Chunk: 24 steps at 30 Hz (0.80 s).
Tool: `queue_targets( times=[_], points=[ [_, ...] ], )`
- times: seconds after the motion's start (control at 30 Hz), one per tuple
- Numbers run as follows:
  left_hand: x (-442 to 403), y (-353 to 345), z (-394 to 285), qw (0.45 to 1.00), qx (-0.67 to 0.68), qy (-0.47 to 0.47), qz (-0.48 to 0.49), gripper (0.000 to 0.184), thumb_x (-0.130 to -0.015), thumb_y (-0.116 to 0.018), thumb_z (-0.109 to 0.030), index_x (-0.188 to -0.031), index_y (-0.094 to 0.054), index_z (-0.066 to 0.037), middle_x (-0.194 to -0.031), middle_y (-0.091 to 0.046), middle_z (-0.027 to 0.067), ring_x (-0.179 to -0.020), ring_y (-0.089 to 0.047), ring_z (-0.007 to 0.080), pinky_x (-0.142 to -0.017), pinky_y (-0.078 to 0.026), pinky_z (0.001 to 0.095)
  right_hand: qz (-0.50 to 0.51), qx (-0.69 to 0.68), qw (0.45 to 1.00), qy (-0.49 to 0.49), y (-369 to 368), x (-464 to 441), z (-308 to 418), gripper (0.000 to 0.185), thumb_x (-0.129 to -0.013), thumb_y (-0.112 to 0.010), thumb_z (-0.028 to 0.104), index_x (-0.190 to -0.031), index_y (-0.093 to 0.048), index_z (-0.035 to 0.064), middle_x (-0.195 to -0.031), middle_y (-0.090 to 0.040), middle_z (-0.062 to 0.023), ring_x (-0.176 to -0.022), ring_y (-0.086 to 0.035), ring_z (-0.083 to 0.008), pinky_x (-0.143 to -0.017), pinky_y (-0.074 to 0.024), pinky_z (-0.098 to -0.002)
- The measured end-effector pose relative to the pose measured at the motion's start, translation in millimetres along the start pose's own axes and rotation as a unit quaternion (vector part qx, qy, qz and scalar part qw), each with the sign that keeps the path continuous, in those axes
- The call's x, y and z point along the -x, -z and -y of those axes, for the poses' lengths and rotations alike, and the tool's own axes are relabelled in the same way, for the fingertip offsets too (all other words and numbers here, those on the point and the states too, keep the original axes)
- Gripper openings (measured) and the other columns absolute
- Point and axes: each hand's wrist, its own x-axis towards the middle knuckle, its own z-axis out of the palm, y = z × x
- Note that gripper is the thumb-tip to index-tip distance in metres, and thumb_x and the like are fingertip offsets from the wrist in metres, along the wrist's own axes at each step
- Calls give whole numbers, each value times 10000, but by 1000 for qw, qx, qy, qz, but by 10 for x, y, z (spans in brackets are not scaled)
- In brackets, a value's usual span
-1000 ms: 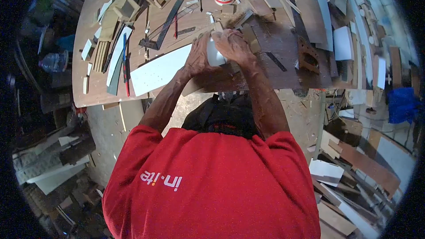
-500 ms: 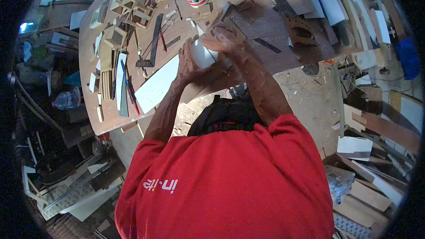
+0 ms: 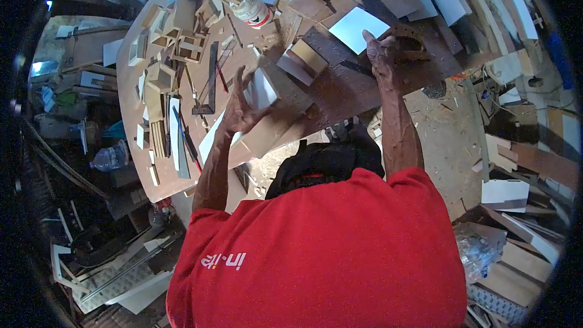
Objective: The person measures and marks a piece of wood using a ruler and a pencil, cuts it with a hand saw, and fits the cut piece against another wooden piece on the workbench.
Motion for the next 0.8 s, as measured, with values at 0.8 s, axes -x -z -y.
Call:
queue_targets(
  times=[0.8],
  points=[
    [-558, 585, 272, 886, 400, 109, 207, 929, -669, -726, -183, -1466, -276, -26, -1411, -433, 241, -1301, -421, 301, -1044, -310, 353, 452, 73, 840, 292, -728, 1687, 1065, 511, -853, -537, 207, -1343, -461, 85, -1142, -606, -227, -1029, -592, -399, -882, -487, -449]
  ],
)
